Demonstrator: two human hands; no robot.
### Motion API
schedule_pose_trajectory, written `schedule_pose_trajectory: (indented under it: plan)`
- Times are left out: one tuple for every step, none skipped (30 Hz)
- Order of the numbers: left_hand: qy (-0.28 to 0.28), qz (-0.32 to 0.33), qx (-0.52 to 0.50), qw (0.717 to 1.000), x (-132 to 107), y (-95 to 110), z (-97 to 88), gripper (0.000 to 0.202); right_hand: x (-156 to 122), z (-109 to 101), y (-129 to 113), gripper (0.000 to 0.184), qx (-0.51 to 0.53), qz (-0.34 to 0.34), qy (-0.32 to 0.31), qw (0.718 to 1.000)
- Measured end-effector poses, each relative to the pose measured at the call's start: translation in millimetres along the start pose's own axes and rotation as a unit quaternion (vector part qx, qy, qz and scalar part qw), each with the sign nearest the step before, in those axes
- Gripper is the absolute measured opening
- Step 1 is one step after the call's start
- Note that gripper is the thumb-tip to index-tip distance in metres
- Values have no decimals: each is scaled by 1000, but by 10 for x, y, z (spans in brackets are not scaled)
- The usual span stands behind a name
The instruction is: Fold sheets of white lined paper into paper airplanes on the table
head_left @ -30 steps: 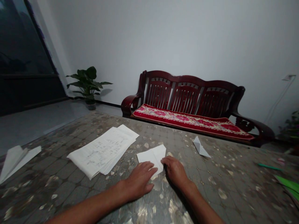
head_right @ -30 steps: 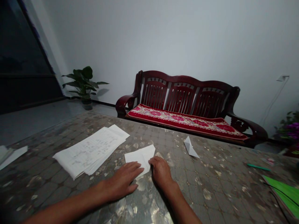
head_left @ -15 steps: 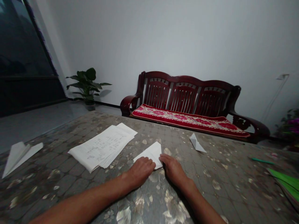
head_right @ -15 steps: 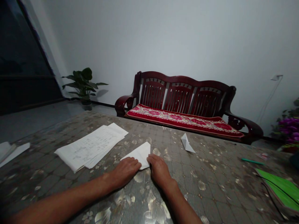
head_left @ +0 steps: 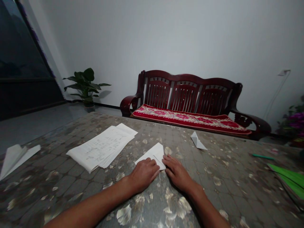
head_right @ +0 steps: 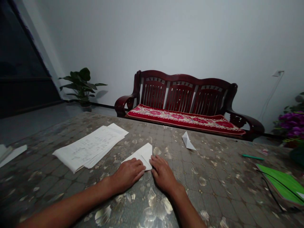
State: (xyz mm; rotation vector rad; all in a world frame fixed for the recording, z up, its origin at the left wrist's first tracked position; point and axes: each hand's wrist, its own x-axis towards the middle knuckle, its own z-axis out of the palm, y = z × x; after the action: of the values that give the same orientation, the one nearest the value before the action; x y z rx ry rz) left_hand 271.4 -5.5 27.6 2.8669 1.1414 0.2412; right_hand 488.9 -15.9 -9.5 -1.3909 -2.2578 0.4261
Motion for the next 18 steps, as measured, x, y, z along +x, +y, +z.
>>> schedule_pose_trajectory:
  plan:
    - [0,-2,-18,1000,6,-15,-12,26,-13,-4,-15,46,-5,0,2,1000]
    - [0,-7,-38,999,16,-31,-23,29,-22,-14,-34,45,-12,-3,7,1000]
    - [1,-12,-59,998,29,-48,-34,30,-28,-28,-57,43,-18,-7,12,1000]
    - [1,-18,-79,997,46,-65,-44,30,-30,-44,-82,41,-23,-12,18,999]
    - [0,-25,-98,995,65,-80,-54,29,-28,-62,-107,39,-28,-16,22,999]
    - [-3,-34,-113,993,84,-94,-63,28,-24,-78,-130,36,-32,-16,23,999]
    - [-6,-46,-126,991,101,-106,-70,27,-17,-91,-151,33,-36,-13,22,999]
    - [-10,-60,-135,989,116,-115,-75,26,-10,-100,-168,31,-40,-8,20,999]
    - [-13,-74,-142,987,127,-124,-77,26,-3,-104,-181,28,-44,-1,19,999]
    - [-15,-86,-150,985,134,-132,-76,25,3,-104,-190,26,-48,5,17,999]
    - [-16,-95,-159,983,139,-140,-70,25,9,-101,-197,24,-50,11,16,999]
    - [-15,-101,-169,980,141,-149,-61,25,13,-95,-202,22,-52,16,17,998]
    - [-13,-105,-181,978,142,-159,-49,25,16,-88,-206,20,-53,20,19,998]
    - [-11,-110,-191,975,143,-171,-35,25,18,-81,-210,19,-54,23,22,998]
    - [-9,-114,-199,973,146,-182,-22,26,19,-75,-214,18,-55,26,26,998]
    - [-7,-118,-203,972,152,-194,-10,26,20,-70,-218,18,-57,28,30,998]
    - [-8,-123,-205,971,160,-204,-1,26,20,-66,-221,18,-59,29,32,997]
    - [-10,-128,-205,970,170,-213,5,26,20,-63,-225,18,-60,31,33,997]
